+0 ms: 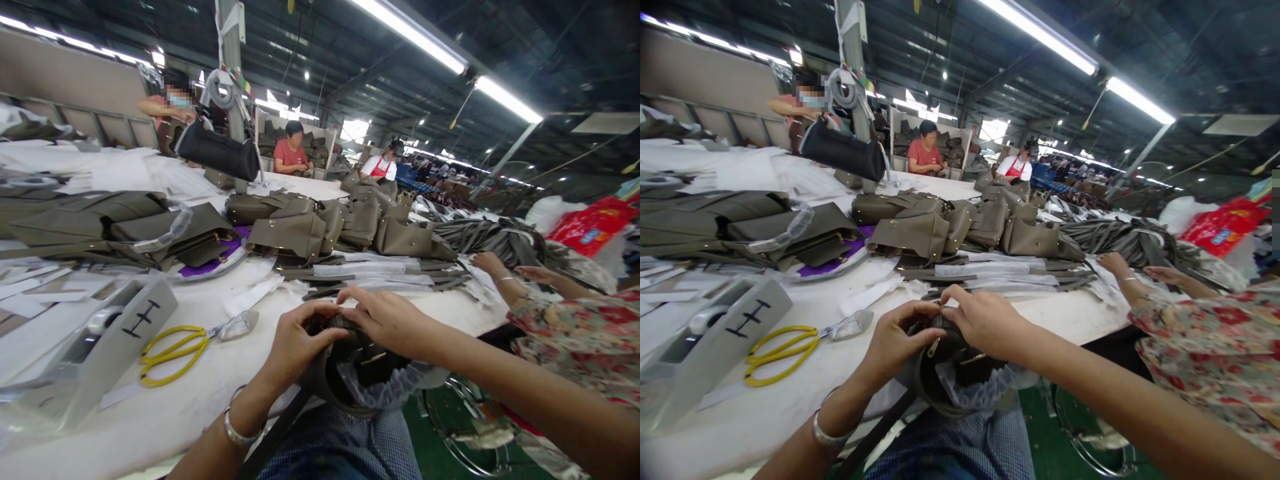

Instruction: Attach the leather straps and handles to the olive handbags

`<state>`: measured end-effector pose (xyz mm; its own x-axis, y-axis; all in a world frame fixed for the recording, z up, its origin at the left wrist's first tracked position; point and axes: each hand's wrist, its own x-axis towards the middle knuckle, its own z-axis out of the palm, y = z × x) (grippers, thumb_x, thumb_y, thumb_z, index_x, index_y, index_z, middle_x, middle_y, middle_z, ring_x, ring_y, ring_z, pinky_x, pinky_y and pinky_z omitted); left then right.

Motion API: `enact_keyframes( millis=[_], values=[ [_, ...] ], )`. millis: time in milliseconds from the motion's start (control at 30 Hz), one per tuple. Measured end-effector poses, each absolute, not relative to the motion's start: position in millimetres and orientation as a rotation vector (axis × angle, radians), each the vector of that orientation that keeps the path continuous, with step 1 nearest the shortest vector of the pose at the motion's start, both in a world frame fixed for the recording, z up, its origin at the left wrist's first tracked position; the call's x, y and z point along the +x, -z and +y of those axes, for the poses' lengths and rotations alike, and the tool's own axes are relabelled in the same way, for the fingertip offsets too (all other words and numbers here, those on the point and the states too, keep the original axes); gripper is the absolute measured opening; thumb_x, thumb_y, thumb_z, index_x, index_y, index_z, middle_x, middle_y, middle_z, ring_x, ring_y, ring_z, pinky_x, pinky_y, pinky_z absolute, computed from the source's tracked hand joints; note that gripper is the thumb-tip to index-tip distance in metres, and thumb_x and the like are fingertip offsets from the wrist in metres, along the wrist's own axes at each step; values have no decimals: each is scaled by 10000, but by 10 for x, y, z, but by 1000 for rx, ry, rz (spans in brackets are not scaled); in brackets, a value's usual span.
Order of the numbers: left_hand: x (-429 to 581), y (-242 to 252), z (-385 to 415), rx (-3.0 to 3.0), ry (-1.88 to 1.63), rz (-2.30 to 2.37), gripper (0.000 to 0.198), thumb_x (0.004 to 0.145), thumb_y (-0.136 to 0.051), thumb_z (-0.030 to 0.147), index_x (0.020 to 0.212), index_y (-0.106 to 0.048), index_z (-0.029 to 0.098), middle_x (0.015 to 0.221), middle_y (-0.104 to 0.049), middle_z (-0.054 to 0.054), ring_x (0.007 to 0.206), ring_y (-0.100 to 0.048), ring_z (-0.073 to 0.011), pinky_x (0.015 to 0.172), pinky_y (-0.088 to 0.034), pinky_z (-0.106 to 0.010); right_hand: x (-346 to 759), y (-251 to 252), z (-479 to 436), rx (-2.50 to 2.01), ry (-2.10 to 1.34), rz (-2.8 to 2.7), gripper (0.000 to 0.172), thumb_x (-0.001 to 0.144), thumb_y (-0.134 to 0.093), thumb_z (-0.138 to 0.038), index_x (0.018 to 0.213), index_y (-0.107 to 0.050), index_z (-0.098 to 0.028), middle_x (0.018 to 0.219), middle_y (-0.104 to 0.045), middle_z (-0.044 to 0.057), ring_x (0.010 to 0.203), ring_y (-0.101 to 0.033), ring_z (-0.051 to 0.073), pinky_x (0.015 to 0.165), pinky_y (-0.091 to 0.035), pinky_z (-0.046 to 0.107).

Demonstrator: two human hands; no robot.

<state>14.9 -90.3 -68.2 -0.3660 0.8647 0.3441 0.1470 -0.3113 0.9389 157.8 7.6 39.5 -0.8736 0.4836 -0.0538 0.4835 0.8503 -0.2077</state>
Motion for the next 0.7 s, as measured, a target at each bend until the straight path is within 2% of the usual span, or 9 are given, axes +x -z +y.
enact_keyframes(
  millis=[67, 233, 400, 533, 633, 700],
  values=[
    [152, 687, -887, 1308, -1732, 1376, 289, 696, -831, 279, 963, -738, 217, 930, -739, -38, 853, -670, -193, 794, -534, -283, 1545, -386, 82, -743, -383, -3030, 354, 987, -420, -324, 1305, -535, -220, 926, -732, 69, 822, -658, 219, 704, -406, 279],
    [136, 694, -868, 1275, -1749, 1377, 291, 698, -832, 275, 966, -736, 216, 942, -747, -37, 874, -688, -204, 812, -545, -291, 1467, -378, 114, -652, -393, -3084, 410, 1016, -358, -415, 1321, -556, -227, 1092, -726, 99, 945, -676, 246, 772, -442, 311],
    [-2, 670, -923, 1401, -1703, 1440, 197, 749, -790, 247, 946, -776, 237, 990, -776, -33, 938, -718, -224, 880, -562, -310, 1542, -432, 32, -577, -133, -3078, 579, 882, -512, -646, 1252, -612, -213, 1130, -714, 122, 988, -668, 316, 772, -457, 351],
    [-109, 717, -960, 1732, -1666, 1474, 194, 832, -717, 220, 1014, -766, 262, 1028, -774, -20, 971, -725, -209, 906, -570, -303, 1582, -415, 25, -596, -104, -3071, 489, 838, -653, -525, 1236, -612, -244, 1000, -746, 85, 895, -688, 291, 692, -434, 306],
    [-146, 746, -962, 2150, -1689, 1525, 243, 883, -646, 159, 1089, -733, 253, 1081, -760, -31, 991, -719, -194, 895, -574, -299, 1562, -429, 58, -571, -183, -3062, 505, 802, -701, -489, 1240, -616, -254, 980, -750, 68, 881, -686, 274, 641, -401, 277],
    [-159, 737, -961, 2408, -1730, 1541, 260, 878, -648, 128, 1110, -713, 227, 1079, -759, -49, 975, -720, -187, 882, -571, -294, 1537, -467, 67, -550, -219, -3069, 450, 794, -708, -451, 1191, -654, -246, 970, -751, 59, 878, -682, 261, 620, -383, 269]
  ],
)
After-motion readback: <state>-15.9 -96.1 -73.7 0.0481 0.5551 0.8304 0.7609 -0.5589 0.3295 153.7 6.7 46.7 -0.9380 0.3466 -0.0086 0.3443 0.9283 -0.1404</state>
